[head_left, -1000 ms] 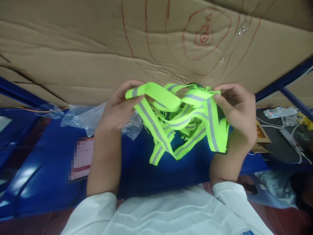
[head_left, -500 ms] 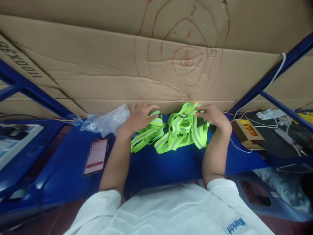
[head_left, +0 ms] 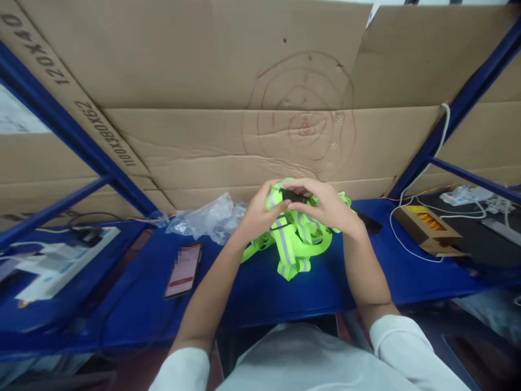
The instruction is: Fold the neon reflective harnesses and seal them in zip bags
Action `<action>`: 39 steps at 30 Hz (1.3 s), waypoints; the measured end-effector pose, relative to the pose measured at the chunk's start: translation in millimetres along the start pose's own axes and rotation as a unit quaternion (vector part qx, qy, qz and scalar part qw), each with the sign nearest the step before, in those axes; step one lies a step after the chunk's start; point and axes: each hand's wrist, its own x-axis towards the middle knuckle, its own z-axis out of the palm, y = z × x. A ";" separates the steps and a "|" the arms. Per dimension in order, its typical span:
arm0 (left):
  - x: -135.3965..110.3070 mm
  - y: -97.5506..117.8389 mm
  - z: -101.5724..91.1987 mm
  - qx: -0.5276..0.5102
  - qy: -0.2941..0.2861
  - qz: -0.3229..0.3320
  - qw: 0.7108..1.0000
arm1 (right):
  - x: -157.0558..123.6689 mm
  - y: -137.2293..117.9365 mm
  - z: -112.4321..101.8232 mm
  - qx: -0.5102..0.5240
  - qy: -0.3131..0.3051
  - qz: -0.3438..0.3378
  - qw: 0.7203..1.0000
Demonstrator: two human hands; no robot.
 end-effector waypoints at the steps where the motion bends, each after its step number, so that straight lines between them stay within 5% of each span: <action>1: 1.0 -1.0 -0.8 -0.040 0.036 -0.001 0.999 | -0.5 1.7 -0.4 -0.003 0.005 0.016 1.000; 4: 2.1 -1.7 0.7 -0.153 0.098 -0.043 0.982 | -1.0 8.4 -2.0 -0.019 0.012 0.055 0.998; 8: 1.3 0.0 -8.1 -0.238 0.020 -0.095 0.966 | 2.1 15.3 -1.0 -0.012 0.016 0.059 0.998; 12: -8.4 16.6 -35.9 -0.071 0.095 -0.052 0.992 | 6.0 20.6 4.6 -0.080 0.142 0.028 0.986; 17: -35.3 61.6 -48.5 0.071 0.192 0.111 0.973 | 8.4 13.7 11.6 -0.126 0.276 -0.013 0.953; 20: -34.2 66.0 -36.3 0.133 0.093 0.181 0.970 | 7.8 6.3 12.5 -0.123 0.232 -0.053 0.963; 23: -20.4 47.0 -22.5 0.188 0.018 0.162 0.968 | 6.5 6.5 13.3 -0.132 0.184 -0.062 0.972; 31: -7.3 20.9 -11.6 0.129 0.034 0.060 0.989 | 10.0 24.6 23.0 -0.134 0.137 -0.022 0.981; 36: -2.1 15.7 -9.5 0.051 0.121 0.034 0.991 | 13.7 22.3 27.0 -0.133 0.078 -0.036 0.987; 39: 1.0 11.7 -11.0 -0.045 0.095 -0.044 0.994 | 14.4 23.6 28.9 -0.146 0.081 -0.043 0.985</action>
